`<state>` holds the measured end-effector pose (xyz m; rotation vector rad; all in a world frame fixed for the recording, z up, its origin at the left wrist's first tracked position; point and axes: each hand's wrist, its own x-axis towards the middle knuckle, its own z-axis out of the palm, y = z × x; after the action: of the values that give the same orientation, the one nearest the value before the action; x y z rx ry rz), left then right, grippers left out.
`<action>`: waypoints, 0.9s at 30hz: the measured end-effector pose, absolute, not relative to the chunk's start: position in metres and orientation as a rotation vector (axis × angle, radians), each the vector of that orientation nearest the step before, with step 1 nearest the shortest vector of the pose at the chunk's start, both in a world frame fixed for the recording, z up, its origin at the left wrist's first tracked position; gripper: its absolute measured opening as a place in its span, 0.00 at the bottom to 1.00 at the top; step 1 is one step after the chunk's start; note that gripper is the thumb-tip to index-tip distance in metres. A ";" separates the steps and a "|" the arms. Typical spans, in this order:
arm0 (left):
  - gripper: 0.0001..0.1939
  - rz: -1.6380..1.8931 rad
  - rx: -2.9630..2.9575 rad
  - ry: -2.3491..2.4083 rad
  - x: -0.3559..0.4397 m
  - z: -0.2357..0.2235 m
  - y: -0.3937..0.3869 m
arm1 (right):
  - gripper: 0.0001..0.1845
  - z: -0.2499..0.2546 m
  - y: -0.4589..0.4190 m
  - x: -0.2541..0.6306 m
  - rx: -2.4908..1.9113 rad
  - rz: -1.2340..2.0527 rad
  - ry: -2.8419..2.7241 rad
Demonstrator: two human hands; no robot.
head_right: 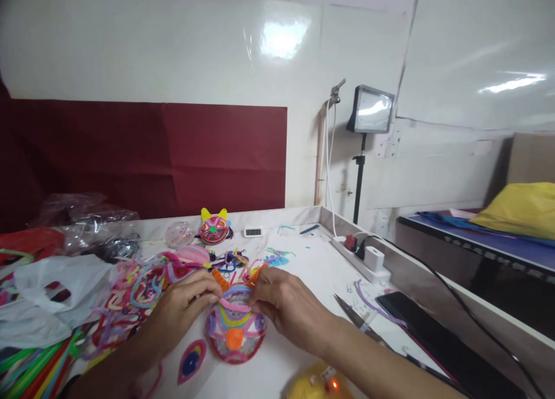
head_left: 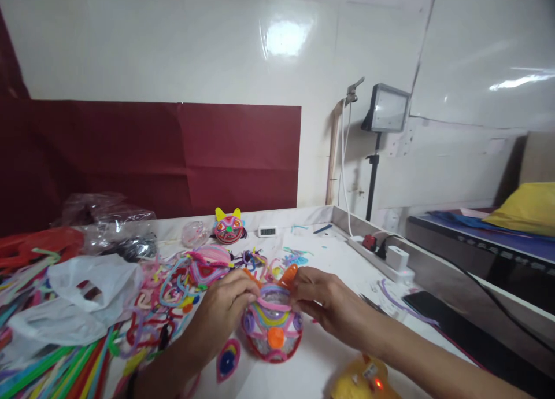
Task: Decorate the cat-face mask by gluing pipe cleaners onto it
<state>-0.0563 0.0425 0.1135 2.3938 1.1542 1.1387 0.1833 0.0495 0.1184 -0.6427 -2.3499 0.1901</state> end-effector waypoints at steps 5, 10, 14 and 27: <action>0.12 1.094 2.397 1.130 -0.058 0.112 0.046 | 0.10 0.126 0.055 0.185 -0.638 0.197 -2.409; 0.12 1.031 2.415 1.108 -0.062 0.109 0.049 | 0.09 0.131 0.063 0.184 -0.578 0.197 -2.459; 0.12 1.017 2.405 1.108 -0.063 0.108 0.050 | 0.08 0.133 0.069 0.182 -0.534 0.190 -2.464; 0.11 0.994 2.303 1.203 -0.061 0.110 0.053 | 0.21 0.129 0.084 0.182 -0.497 0.224 -2.442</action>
<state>-0.0614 0.0531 0.1099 2.3026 1.2029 0.9945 0.1825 0.0842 0.1292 -0.4970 -2.4419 0.2243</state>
